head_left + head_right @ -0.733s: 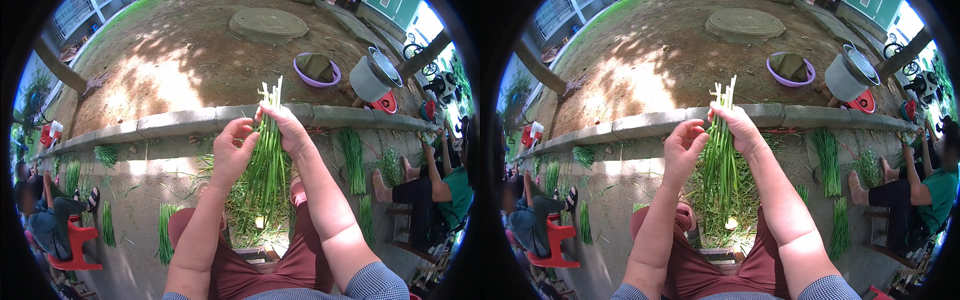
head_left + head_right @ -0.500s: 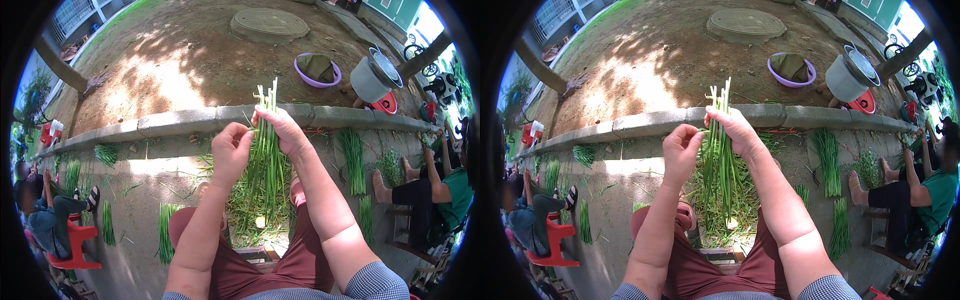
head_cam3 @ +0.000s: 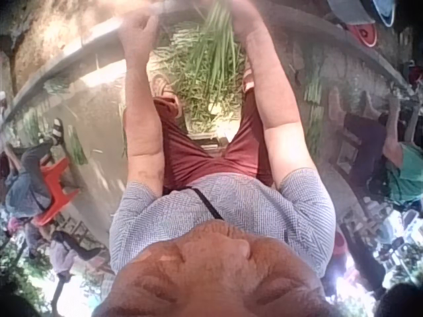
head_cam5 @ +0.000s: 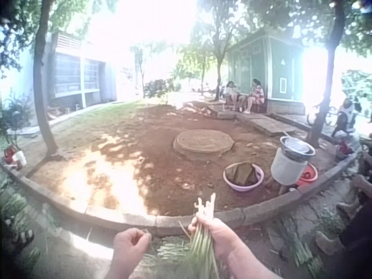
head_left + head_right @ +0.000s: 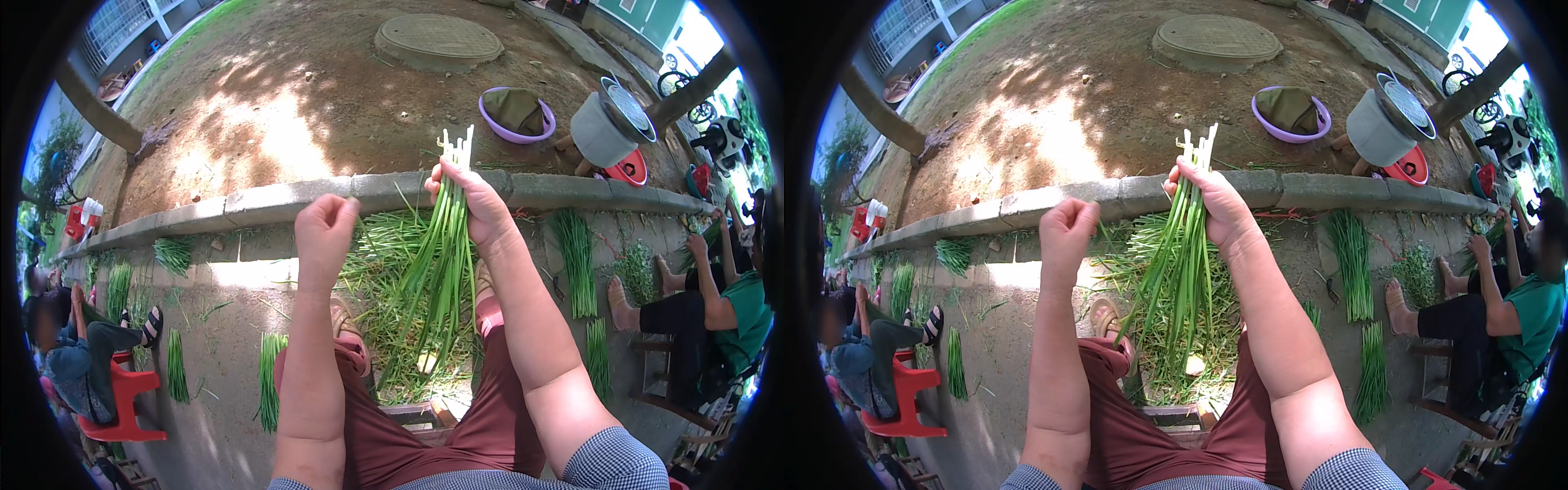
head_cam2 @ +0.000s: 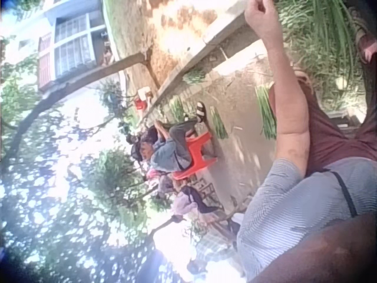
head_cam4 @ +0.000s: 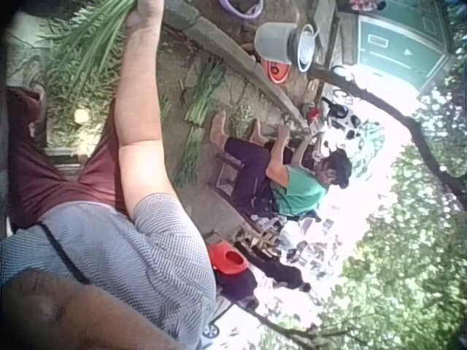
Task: The person picks up and organizes bundles of green chive stalks by hand while sitting outdoors.
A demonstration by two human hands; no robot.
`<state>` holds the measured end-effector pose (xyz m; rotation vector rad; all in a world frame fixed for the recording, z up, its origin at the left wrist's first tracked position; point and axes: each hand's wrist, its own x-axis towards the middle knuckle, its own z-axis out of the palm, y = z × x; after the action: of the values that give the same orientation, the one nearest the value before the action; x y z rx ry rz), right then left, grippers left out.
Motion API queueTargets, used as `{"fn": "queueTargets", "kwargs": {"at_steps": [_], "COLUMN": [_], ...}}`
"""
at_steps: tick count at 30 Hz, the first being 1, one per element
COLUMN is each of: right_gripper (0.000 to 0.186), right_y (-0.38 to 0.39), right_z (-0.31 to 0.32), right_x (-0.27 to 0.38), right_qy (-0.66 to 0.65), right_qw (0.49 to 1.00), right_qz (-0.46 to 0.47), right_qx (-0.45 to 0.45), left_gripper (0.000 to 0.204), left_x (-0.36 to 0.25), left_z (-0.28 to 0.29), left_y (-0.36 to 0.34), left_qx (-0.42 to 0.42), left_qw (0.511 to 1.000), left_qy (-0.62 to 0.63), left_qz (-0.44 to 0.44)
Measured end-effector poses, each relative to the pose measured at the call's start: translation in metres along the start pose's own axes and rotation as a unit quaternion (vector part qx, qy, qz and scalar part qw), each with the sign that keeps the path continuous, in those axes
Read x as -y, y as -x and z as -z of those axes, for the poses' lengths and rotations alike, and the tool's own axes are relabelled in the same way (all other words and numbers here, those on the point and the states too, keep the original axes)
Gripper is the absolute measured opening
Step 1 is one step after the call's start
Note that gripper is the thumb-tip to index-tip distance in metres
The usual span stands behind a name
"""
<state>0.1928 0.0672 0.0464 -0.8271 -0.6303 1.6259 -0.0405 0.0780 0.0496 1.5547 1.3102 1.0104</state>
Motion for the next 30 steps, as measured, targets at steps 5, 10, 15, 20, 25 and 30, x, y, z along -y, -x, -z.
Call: {"fn": "queueTargets", "kwargs": {"at_steps": [5,10,15,20,25,30], "right_gripper": [0.022,0.022,0.022,0.024,0.026,0.025], "right_y": [-0.001,-0.004,-0.007,-0.008,-0.008,-0.009], "right_z": [0.007,0.011,0.009,0.007,0.003,0.006], "right_x": [0.003,0.003,-0.002,-0.006,-0.009,-0.010], "right_qy": [-0.035,-0.033,-0.040,-0.019,-0.005,0.001], "right_qw": [0.999,0.999,0.996,0.995,0.996,0.997], "right_qz": [0.009,0.019,0.036,0.049,0.035,0.028], "right_qx": [-0.007,-0.034,-0.069,-0.082,-0.082,-0.074], "left_gripper": [0.017,0.010,0.016,0.028,0.030,0.018], "left_x": [0.000,-0.014,-0.022,-0.029,-0.026,-0.019], "left_z": [-0.018,-0.032,-0.042,-0.054,-0.057,-0.058], "left_y": [0.015,0.018,0.027,0.034,0.036,0.033], "left_qx": [-0.020,-0.045,0.007,0.073,0.080,0.075], "left_qw": [0.966,0.973,0.954,0.936,0.942,0.952], "left_qy": [-0.209,-0.110,-0.081,-0.105,-0.129,-0.111], "left_qz": [-0.149,-0.199,-0.287,-0.328,-0.298,-0.275]}}
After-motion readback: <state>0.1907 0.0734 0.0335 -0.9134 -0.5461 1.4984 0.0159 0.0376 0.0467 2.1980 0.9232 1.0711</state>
